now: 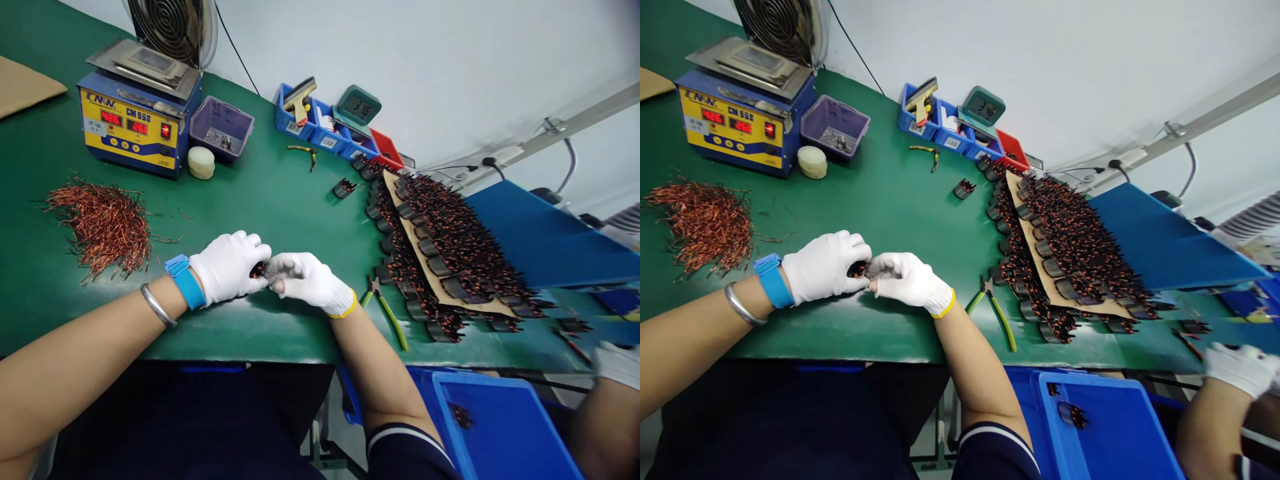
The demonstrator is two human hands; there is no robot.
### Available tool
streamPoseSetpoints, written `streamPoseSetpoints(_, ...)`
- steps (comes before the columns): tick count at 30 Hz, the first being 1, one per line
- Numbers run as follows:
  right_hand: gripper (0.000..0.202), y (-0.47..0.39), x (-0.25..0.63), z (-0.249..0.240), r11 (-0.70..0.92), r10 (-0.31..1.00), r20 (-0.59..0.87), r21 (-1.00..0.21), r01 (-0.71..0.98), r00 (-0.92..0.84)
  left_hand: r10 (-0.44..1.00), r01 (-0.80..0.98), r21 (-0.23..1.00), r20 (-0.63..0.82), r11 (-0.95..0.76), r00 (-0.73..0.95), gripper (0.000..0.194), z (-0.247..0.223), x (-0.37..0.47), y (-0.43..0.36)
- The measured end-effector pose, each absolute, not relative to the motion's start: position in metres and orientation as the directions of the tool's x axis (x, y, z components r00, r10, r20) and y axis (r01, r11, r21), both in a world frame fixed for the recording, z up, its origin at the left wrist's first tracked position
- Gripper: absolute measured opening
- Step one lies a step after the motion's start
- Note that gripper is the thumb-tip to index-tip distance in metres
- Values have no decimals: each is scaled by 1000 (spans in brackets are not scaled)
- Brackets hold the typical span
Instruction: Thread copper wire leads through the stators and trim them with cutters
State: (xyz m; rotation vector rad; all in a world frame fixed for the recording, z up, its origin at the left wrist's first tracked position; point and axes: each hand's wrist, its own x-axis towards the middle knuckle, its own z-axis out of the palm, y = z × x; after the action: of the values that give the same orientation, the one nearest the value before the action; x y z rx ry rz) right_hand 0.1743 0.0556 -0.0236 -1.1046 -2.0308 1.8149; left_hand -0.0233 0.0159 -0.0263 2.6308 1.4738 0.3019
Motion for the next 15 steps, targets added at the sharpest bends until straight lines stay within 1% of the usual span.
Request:
streamPoseSetpoints(2,41,57,177,-26,-68,627,-283,-948,310,-726,857,832,205,123,-516,501,27,-29,-24,16)
streamPoseSetpoints(3,43,57,177,-26,-81,634,-281,-951,300,-721,857,831,209,127,-515,499,28,-30,-24,16)
streamPoseSetpoints(5,36,56,175,-26,-73,661,-310,-933,353,-683,858,830,220,137,-513,495,29,-33,-25,15)
streamPoseSetpoints(7,22,54,172,-25,-5,684,-330,-894,448,-650,858,826,233,141,-513,493,29,-33,-25,15)
streamPoseSetpoints(9,16,52,170,-25,79,694,-312,-863,500,-648,857,821,245,133,-515,498,29,-32,-25,15)
streamPoseSetpoints(11,15,53,171,-26,123,692,-282,-862,493,-665,854,816,255,115,-518,507,28,-30,-25,16)
streamPoseSetpoints(15,25,55,175,-25,34,665,-271,-920,391,-696,844,809,243,95,-535,529,24,-25,-24,19)
